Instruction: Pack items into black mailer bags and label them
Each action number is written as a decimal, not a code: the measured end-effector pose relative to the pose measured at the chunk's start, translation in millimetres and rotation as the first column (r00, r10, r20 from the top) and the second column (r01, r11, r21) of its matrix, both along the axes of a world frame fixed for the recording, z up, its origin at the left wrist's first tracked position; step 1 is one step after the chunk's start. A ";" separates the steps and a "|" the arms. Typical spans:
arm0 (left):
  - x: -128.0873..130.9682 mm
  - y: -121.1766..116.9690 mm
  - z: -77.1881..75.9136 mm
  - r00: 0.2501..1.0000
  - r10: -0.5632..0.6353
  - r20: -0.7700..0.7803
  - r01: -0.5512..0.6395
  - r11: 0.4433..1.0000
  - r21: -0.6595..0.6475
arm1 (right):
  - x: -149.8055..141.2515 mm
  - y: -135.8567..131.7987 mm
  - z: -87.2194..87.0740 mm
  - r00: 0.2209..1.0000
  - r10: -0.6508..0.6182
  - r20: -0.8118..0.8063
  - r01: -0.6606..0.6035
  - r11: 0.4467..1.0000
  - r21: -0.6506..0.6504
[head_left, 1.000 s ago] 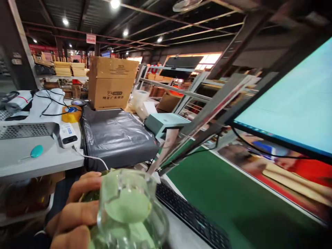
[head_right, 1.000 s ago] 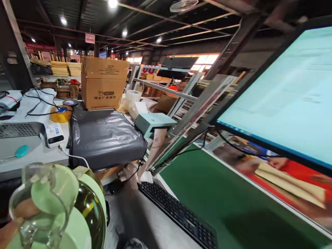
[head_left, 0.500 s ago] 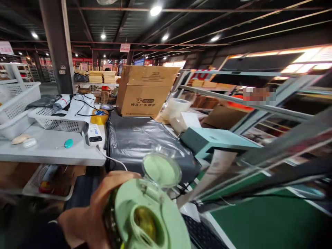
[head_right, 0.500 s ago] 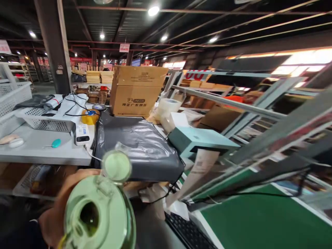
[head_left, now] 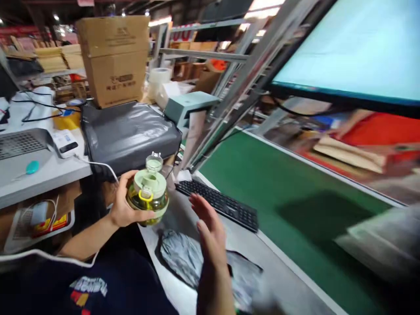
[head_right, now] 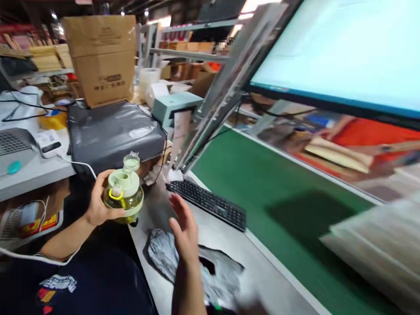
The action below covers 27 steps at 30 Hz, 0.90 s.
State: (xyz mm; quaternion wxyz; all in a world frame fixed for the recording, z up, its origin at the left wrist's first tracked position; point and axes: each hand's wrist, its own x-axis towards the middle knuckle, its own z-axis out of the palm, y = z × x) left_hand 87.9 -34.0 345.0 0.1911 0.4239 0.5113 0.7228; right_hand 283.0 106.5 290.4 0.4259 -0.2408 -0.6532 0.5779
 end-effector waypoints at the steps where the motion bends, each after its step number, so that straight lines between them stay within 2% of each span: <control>1: -0.8 1.2 3.7 1.000 -0.015 0.001 0.015 1.000 -0.011 | -7.4 1.6 9.9 0.998 0.054 -0.043 -0.056 0.998 -0.036; 4: -1.0 3.1 12.0 0.998 -0.058 0.022 0.058 0.998 -0.007 | -53.1 16.4 50.6 0.926 0.312 -0.212 -0.341 0.932 -0.120; 6: -0.3 1.9 16.5 0.998 -0.063 0.018 0.063 0.998 0.001 | -79.9 19.4 77.1 0.885 0.376 -0.275 -0.411 0.908 -0.080; 8: 0.0 -0.7 21.3 0.999 -0.045 -0.011 0.045 0.999 0.005 | -90.4 12.3 96.0 0.874 0.399 -0.278 -0.398 0.915 0.062; 10: -0.6 -4.1 26.4 0.999 -0.030 -0.032 0.030 1.000 -0.003 | -85.7 1.8 107.8 0.887 0.419 -0.194 -0.360 0.891 0.277; 11: -1.3 -5.8 28.8 0.999 -0.027 -0.036 0.027 1.000 -0.009 | -80.3 -2.0 112.3 0.896 0.424 -0.132 -0.347 0.854 0.389; 13: -3.3 -8.7 32.7 0.999 -0.020 -0.041 0.019 1.000 -0.024 | -69.5 -4.2 120.7 0.905 0.426 -0.012 -0.343 0.745 0.572; 15: -5.9 -10.6 35.3 0.999 -0.005 -0.051 0.003 0.999 -0.042 | -64.2 -0.3 128.8 0.900 0.429 0.084 -0.367 0.636 0.679; 17: -8.6 -11.8 37.0 0.999 -0.003 -0.046 0.000 0.998 -0.058 | -65.5 5.7 135.5 0.893 0.428 0.142 -0.386 0.564 0.730; 21: -13.1 -15.0 40.6 0.998 -0.052 0.022 0.053 0.997 -0.052 | -76.1 11.2 141.0 0.923 0.370 0.100 -0.301 0.538 0.787; 24: -12.5 -21.4 44.9 0.997 -0.058 0.047 0.060 0.997 -0.045 | -82.5 3.1 142.0 0.935 0.350 0.063 -0.248 0.513 0.822; 26: -9.0 -26.5 48.0 0.997 -0.058 0.051 0.059 0.998 -0.033 | -85.3 -7.4 143.0 0.936 0.353 0.013 -0.210 0.526 0.824; 27: -6.9 -28.6 49.3 0.998 -0.049 0.043 0.050 0.999 -0.021 | -86.3 -13.3 143.5 0.936 0.350 -0.027 -0.183 0.551 0.814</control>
